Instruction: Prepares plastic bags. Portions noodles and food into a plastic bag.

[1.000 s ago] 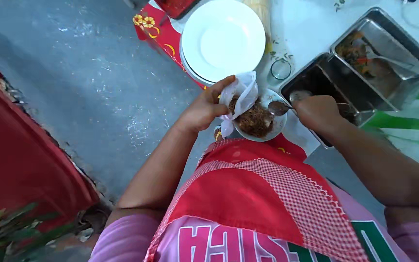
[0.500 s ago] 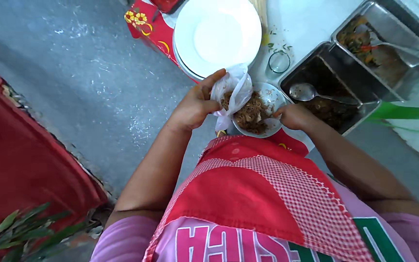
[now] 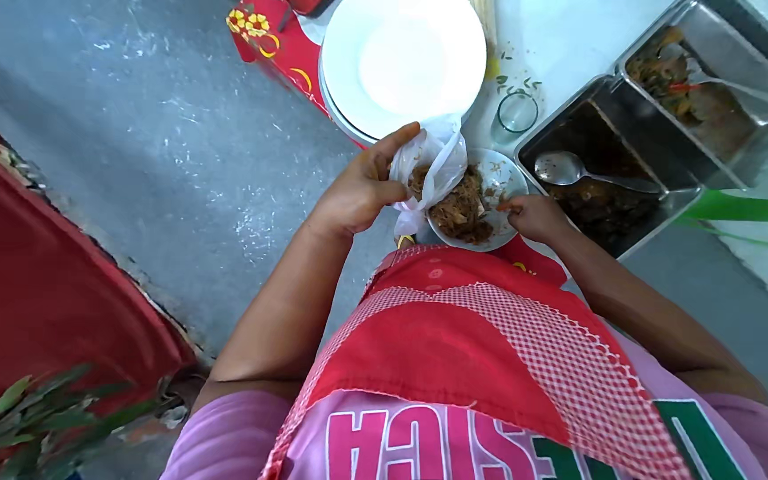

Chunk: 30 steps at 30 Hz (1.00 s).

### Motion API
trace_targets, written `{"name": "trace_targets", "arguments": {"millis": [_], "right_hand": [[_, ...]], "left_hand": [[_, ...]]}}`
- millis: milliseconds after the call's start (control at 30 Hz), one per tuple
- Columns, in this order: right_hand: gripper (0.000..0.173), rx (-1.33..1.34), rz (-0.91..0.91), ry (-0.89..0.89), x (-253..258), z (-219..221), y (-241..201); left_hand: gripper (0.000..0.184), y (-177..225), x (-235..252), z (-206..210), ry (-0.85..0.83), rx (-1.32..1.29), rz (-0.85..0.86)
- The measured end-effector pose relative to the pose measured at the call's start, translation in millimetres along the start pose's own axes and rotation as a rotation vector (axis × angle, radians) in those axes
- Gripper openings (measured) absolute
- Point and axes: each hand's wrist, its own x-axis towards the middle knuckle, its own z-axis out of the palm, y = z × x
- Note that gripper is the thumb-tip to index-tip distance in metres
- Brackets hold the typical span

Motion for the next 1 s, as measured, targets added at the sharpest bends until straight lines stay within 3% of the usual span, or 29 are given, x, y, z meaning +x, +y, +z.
{"name": "trace_targets", "arguments": {"millis": [233,400,533,767,1000], "right_hand": [[0.027,0.063,-0.097,0.065,-9,-14,29],[0.034,-0.470,-0.229,0.136,-42,-39,-6],[0.020,-0.695,-0.345,0.282,-55,-56,-31],[0.026,-0.617,-0.360,0.406,-20,-68,-53],[0.036,-0.447,-0.316,0.234,5,-40,-39]], "left_hand": [[0.091,-3,-5,1,-0.001,-0.020,0.011],[0.090,1,-10,3,0.033,0.004,0.005],[0.088,2,-14,1,0.070,0.026,0.010],[0.089,2,-19,-2,0.123,0.040,0.008],[0.089,3,-20,-7,0.123,0.033,0.006]]}}
